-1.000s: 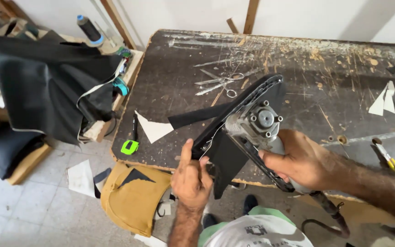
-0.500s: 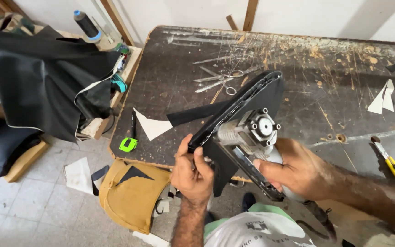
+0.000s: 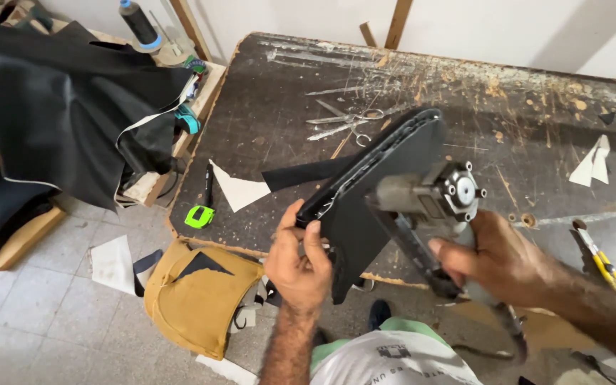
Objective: The person staples black fabric onto a curved wooden frame using a pneumatic staple gun. They repeatedly fold the fabric edges and secure them to the frame, occasionally using scissors to trim excess material.
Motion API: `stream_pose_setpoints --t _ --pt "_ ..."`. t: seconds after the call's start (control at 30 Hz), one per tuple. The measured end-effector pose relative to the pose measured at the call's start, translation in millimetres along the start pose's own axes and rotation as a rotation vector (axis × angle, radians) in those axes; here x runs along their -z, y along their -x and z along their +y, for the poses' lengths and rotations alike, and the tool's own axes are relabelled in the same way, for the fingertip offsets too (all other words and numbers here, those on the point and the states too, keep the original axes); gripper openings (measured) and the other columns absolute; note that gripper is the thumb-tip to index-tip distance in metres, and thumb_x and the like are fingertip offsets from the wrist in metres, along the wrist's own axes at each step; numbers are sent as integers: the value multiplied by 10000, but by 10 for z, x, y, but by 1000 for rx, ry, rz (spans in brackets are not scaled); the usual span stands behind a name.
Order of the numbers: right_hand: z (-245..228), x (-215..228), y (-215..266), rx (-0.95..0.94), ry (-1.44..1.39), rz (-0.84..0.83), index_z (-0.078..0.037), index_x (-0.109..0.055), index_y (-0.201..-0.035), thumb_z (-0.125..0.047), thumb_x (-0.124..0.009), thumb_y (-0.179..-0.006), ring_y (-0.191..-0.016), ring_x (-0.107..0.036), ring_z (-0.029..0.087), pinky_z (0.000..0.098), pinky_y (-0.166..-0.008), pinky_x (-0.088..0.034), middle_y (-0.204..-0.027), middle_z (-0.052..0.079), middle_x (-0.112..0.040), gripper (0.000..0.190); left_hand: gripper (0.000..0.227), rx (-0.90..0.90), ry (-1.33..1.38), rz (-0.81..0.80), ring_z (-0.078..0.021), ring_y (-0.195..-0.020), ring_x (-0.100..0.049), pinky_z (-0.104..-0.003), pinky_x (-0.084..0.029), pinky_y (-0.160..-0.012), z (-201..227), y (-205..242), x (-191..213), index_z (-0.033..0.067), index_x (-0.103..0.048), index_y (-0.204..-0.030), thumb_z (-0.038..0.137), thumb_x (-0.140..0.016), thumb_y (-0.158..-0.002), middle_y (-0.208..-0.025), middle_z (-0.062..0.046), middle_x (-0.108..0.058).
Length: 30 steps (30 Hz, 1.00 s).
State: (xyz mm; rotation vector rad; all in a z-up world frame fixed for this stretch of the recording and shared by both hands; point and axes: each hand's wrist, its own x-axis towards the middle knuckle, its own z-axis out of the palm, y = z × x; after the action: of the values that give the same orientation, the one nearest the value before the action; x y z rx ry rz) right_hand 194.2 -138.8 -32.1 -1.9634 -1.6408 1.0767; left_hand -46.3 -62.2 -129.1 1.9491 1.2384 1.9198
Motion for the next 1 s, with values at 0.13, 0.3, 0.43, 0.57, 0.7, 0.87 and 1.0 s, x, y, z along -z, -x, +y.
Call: stream_pose_setpoints --t 0.13,0.3,0.43,0.57,0.7,0.87,1.0 --pt "1059 -311 -433 -427 179 -82 -86 -601 -747 -381 -580 -1048 -419 -509 164 308 -331 -400 -583 34 -555 421 223 16 6 -18 -232 -754 -740 -301 -539 -635 -51 15 23 51 -516 -838 135 -653 -993 -1171 -154 -752" --pt "3300 -905 -793 -411 586 220 -388 -467 -1483 -369 -576 -846 -951 -715 509 603 -786 -557 -1071 203 -754 646 198 -84 62 -63 -243 -835 -792 -287 -572 -648 -54 41 47 9 -588 -854 121 -725 -942 -1160 -255 -738" --pt "3811 -1137 -1240 -357 635 218 -166 -409 -1322 -413 -675 -859 -985 -746 488 613 -843 -558 -1034 247 -745 589 220 -80 12 -38 -181 -682 -742 -264 -553 -581 -32 26 23 26 -587 -810 126 -739 -933 -1193 -265 -725" --pt "1283 -509 -1266 573 344 287 -107 -612 -1319 -275 -699 -911 -1227 -629 342 515 -1044 -530 -1261 108 -690 450 222 -84 -38 -73 -300 -1038 -784 -275 -560 -591 157 35 14 14 -597 -796 133 -719 -938 -1049 -239 -767" --pt "-274 -216 -1155 1345 62 112 -19 -670 -1129 -358 -509 -1047 -1424 -451 490 669 -1165 -420 -1424 219 -563 385 169 -91 -161 -83 -252 -814 -800 -307 -604 -700 408 20 30 47 -636 -851 170 -702 -947 -1189 -236 -731" --pt "-418 -119 -1624 1455 -21 -301 -62 -589 -991 -409 -565 -1011 -1173 -637 379 548 -1079 -439 -1183 150 -673 349 203 -111 -200 -81 -266 -1002 -797 -305 -625 -739 415 37 -43 57 -643 -811 194 -683 -956 -972 -121 -700" --pt "-550 2 -1687 1622 -51 -356 -52 -594 -955 -264 -577 -1034 -1003 -684 367 492 -903 -543 -1140 152 -679 228 272 63 -480 -228 -278 -1080 -760 -402 -595 -794 643 147 -122 75 -626 -890 320 -721 -960 -1353 -207 -673"
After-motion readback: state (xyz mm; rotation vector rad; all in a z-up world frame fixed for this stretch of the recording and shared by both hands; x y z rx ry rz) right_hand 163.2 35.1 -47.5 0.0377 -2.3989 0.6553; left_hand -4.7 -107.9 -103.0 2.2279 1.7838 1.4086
